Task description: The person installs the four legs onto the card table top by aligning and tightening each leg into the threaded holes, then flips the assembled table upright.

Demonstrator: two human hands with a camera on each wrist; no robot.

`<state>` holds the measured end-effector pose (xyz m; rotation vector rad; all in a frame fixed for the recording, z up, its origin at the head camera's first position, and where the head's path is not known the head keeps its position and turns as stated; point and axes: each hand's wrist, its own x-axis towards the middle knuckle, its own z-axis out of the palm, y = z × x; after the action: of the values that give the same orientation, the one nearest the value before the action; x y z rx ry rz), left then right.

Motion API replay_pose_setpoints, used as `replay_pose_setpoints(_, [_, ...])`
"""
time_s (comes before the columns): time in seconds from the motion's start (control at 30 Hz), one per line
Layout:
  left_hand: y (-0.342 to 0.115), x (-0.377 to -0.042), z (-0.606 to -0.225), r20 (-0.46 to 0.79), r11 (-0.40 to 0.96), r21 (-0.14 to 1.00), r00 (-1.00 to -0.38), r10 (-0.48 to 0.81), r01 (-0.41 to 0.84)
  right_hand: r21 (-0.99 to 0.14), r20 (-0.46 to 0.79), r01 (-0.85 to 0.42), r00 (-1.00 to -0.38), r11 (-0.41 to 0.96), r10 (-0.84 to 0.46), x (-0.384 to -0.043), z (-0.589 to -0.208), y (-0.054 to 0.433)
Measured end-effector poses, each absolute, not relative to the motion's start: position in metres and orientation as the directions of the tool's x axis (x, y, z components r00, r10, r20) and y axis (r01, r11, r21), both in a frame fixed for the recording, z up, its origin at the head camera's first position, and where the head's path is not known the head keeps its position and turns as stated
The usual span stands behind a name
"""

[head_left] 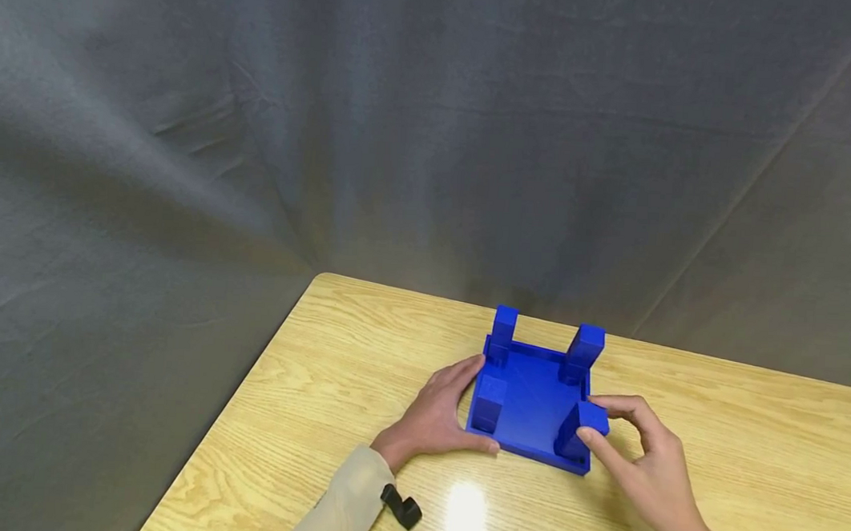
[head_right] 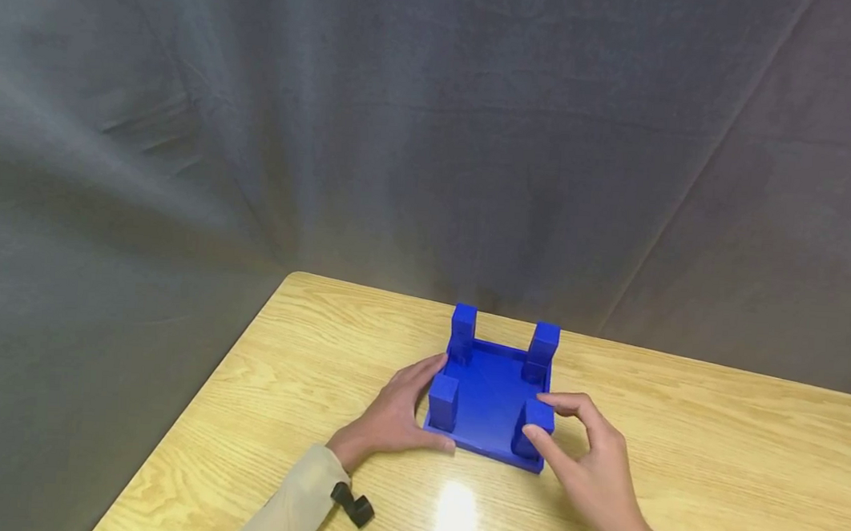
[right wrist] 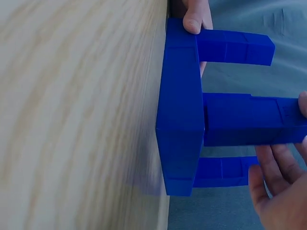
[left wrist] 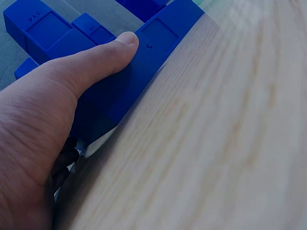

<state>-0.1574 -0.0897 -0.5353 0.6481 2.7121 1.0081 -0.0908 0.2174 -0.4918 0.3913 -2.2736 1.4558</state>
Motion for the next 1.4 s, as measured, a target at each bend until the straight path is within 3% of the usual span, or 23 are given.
replay_pose_setpoints(0.17, [-0.089, -0.158, -0.534, -0.008, 0.677, 0.651, -0.889, 0.459, 0.344, -0.789, 0.48, -0.408, -0.876, 0.458, 0.046, -0.092, -0.493, 0.217])
replay_pose_setpoints(0.27, [-0.089, -0.158, -0.534, -0.003, 0.678, 0.648, -0.889, 0.459, 0.347, -0.778, 0.499, -0.447, -0.867, 0.441, 0.001, -0.093, -0.495, 0.218])
replay_pose_setpoints(0.33, [-0.089, -0.158, -0.534, -0.006, 0.677, 0.65, -0.889, 0.458, 0.345, -0.782, 0.524, -0.51, -0.849, 0.358, -0.067, -0.095, -0.496, 0.22])
replay_pose_setpoints(0.43, [-0.089, -0.158, -0.534, -0.012, 0.676, 0.654, -0.888, 0.459, 0.34, -0.804, 0.554, -0.58, -0.81, 0.127, -0.192, -0.098, -0.497, 0.224])
replay_pose_setpoints(0.57, [-0.088, -0.159, -0.533, -0.01, 0.678, 0.649, -0.887, 0.461, 0.345, -0.844, 0.523, -0.533, -0.795, -0.056, -0.306, -0.099, -0.497, 0.23])
replay_pose_setpoints(0.83, [-0.088, -0.159, -0.536, -0.012, 0.677, 0.653, -0.889, 0.458, 0.34, -0.901, 0.409, -0.433, -0.847, -0.005, -0.34, -0.097, -0.499, 0.234])
replay_pose_setpoints(1.13, [-0.09, -0.158, -0.535, -0.013, 0.674, 0.658, -0.89, 0.456, 0.336, -0.858, 0.421, -0.417, -0.905, 0.3, -0.053, -0.093, -0.495, 0.221])
replay_pose_setpoints(1.4, [-0.091, -0.158, -0.535, -0.007, 0.678, 0.652, -0.89, 0.455, 0.341, -0.864, 0.408, -0.371, -0.912, 0.34, 0.04, -0.094, -0.493, 0.214])
